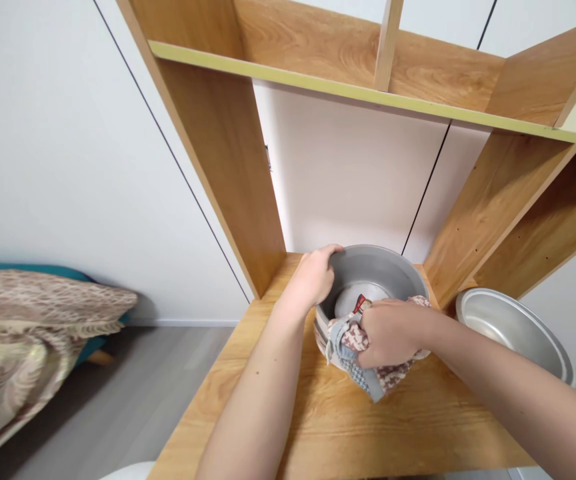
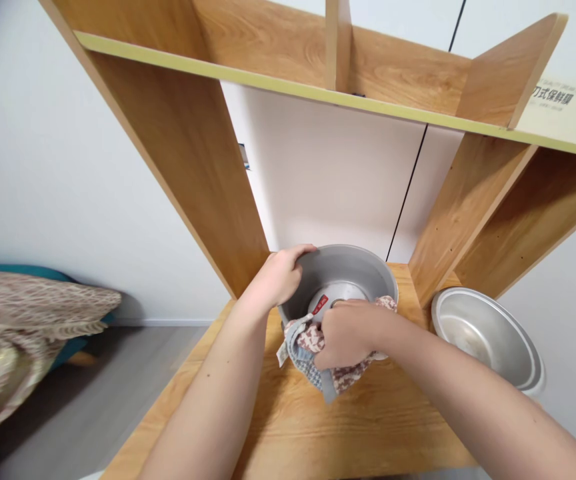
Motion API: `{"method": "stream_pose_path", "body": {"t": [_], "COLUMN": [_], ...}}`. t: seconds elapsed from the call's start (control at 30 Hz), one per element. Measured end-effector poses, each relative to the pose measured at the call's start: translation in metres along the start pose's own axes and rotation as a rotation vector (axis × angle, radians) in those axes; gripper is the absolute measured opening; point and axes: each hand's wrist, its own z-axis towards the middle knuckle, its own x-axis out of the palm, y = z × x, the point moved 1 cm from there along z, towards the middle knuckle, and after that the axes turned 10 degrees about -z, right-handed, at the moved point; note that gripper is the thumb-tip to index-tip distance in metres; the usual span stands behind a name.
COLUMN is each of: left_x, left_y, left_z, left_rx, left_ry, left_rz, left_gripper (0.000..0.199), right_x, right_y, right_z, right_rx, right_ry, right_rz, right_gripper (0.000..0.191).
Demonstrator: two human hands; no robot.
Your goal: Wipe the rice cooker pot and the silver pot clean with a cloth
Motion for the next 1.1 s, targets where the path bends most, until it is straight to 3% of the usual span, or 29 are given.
{"method": "stream_pose_path", "body": {"t": [0.2,0.47,0.77,1.1], "left_x": [0.001,0.001,0.0,0.0], "left_y": [0.002,0.003,-0.002,-0.004], "left_z": [-0.001,-0.001,-0.002,-0.004], "left_rx": [0.014,0.018,-0.01,-0.07], "left_ry": [-0.014,-0.01,-0.005,-0.015], "left_rz": [-0.021,-0.028,-0.013,0.053], "left_gripper": [0.074,0.073,0.072,0.065], "right_x": [0.008,-0.001,0.01,0.001], "right_y": [0.01,-0.001,0.006,0.002], "right_z": [-0.013,-0.001,-0.009,-0.007], "right_rx": [0.057,-0.03,0.018,-0.007], "right_ry": [-0.07,0.095,-0.066,0.038], "right_rz": [-0.068,0.024,-0.05,-0.024], "right_gripper": [0.042,0.038,0.042,0.042]}}
